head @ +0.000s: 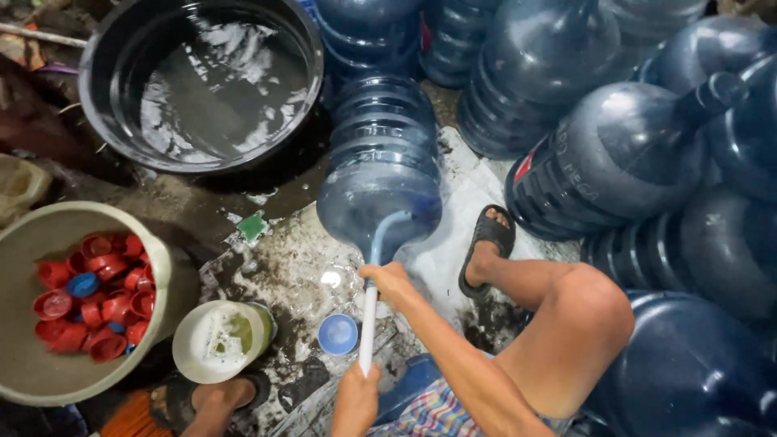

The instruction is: Cleaning the interior of a large plastic water jug using water and a scrubbing tool

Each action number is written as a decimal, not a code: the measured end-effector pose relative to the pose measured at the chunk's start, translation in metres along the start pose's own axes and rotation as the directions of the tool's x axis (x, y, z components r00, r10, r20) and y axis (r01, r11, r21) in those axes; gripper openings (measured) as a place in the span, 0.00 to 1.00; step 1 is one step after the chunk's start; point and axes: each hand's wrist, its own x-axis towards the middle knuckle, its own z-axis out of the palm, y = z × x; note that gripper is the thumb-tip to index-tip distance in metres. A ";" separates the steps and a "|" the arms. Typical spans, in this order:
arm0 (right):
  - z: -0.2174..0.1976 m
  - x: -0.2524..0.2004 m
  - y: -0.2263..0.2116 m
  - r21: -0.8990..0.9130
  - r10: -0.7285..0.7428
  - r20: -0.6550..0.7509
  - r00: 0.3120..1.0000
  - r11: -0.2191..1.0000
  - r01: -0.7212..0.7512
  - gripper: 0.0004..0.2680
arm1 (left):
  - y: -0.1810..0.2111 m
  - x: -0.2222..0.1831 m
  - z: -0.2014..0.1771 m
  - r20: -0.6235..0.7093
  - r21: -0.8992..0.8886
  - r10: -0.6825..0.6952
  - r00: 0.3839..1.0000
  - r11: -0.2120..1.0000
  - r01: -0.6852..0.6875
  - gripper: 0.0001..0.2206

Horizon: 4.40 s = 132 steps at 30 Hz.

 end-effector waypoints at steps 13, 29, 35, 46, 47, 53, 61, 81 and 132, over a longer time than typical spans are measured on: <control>0.012 0.065 0.042 0.735 -0.312 0.547 0.777 0.622 -0.268 0.05 | 0.078 0.056 -0.013 0.049 -0.222 0.122 0.991 0.969 -0.108 0.17; 0.007 0.050 0.055 0.408 -0.009 0.368 0.930 0.900 -0.152 0.05 | 0.055 0.052 0.023 -0.160 0.263 0.188 0.969 0.954 -0.142 0.13; -0.001 0.050 0.055 0.493 -0.087 0.405 0.910 0.859 -0.137 0.04 | 0.052 0.044 -0.008 0.477 -0.751 -0.061 0.877 0.490 0.443 0.12; 0.019 0.045 0.056 0.402 -0.034 0.297 0.954 0.911 -0.093 0.07 | 0.046 0.070 0.005 0.404 -0.526 -0.139 0.904 0.773 0.354 0.07; 0.023 0.044 0.053 0.328 -0.075 0.206 0.976 0.945 0.003 0.09 | 0.049 0.075 -0.001 0.552 -0.615 -0.130 0.823 0.603 0.508 0.08; 0.001 0.060 0.072 0.648 -0.235 0.653 0.720 0.666 -0.371 0.10 | -0.001 0.087 0.016 0.696 -0.310 0.682 0.227 0.000 0.951 0.18; 0.018 0.071 0.083 0.601 -0.134 0.599 0.789 0.726 -0.333 0.06 | 0.040 0.058 -0.010 0.235 -0.427 -0.111 0.966 0.881 0.206 0.16; 0.016 0.041 0.089 0.548 -0.015 0.575 0.818 0.750 -0.371 0.09 | 0.030 0.060 0.000 0.163 -0.206 -0.058 0.985 0.974 0.091 0.12; 0.015 0.000 0.045 0.011 -0.074 -0.050 0.996 0.997 0.075 0.10 | 0.000 0.063 0.016 0.145 -0.246 0.144 0.979 0.963 -0.105 0.14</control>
